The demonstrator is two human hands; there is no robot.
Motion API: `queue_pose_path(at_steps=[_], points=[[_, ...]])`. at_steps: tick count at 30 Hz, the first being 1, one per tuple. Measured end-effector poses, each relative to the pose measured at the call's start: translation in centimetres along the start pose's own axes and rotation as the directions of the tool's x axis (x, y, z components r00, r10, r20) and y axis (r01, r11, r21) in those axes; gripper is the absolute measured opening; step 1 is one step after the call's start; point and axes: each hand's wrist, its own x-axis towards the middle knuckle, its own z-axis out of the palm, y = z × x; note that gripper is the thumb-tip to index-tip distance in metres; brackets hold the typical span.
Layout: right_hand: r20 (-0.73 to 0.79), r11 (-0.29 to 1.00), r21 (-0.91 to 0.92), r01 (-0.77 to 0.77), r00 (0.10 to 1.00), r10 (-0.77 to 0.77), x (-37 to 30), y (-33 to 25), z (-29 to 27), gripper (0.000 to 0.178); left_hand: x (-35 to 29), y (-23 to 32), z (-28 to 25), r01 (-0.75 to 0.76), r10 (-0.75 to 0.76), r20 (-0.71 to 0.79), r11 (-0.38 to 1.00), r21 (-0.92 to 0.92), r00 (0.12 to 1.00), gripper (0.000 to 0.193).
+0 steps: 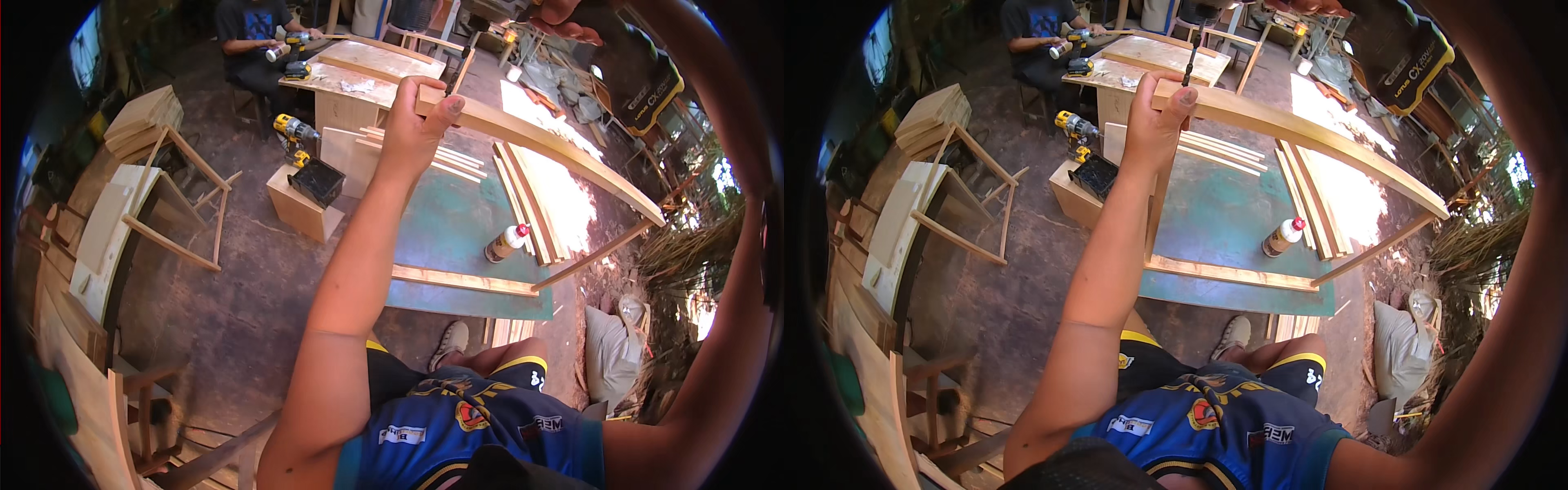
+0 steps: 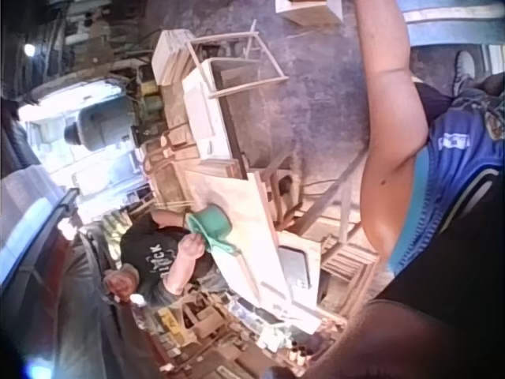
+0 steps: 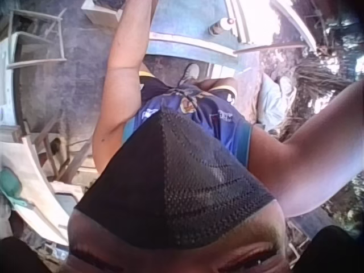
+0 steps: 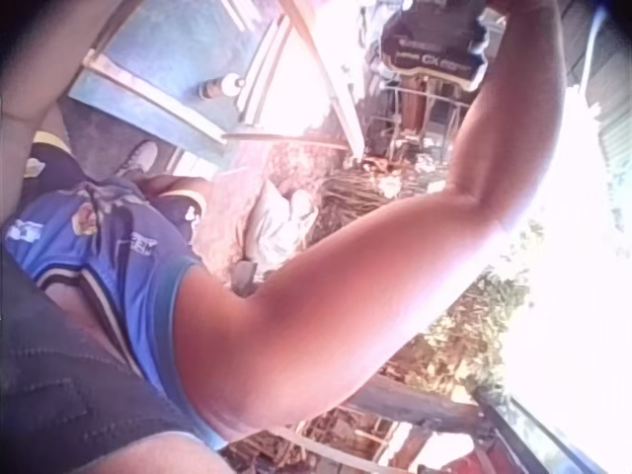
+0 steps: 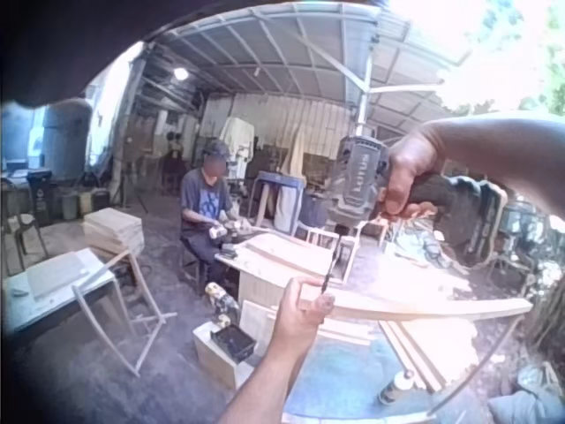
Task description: Assembling a wooden frame by applying wood glue to joints and drilling in screws.
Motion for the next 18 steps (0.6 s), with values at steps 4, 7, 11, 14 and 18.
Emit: queue_pose_path(at_steps=[4,7,11,14,18], points=[[0.071,0.970,-0.210,0.122,0.991,-0.110,0.41,0.05,-0.03,0.014,0.19,-0.20,0.05,-0.011,0.011,-0.005,1.000,0.005,1.000,0.047],[-0.055,0.996,-0.087,0.012,0.998,-0.017,0.56,-0.08,0.06,0.015,0.34,-0.19,-0.08,-0.002,0.002,-0.021,1.000,0.009,1.000,0.046],[-0.015,0.989,-0.138,0.061,0.998,-0.064,0.64,0.08,0.06,0.017,0.37,-0.16,-0.05,0.010,-0.009,-0.019,1.000,0.029,1.000,0.046],[-0.051,0.989,-0.142,0.046,0.997,-0.053,0.58,0.41,-0.29,0.018,0.42,-0.28,0.09,0.005,-0.005,-0.025,1.000,0.012,1.000,0.045],[-0.001,0.991,-0.120,0.060,0.998,-0.060,1.06,0.76,-0.84,0.020,0.58,-0.97,0.05,-0.012,0.011,-0.021,1.000,-0.029,1.000,0.051]])
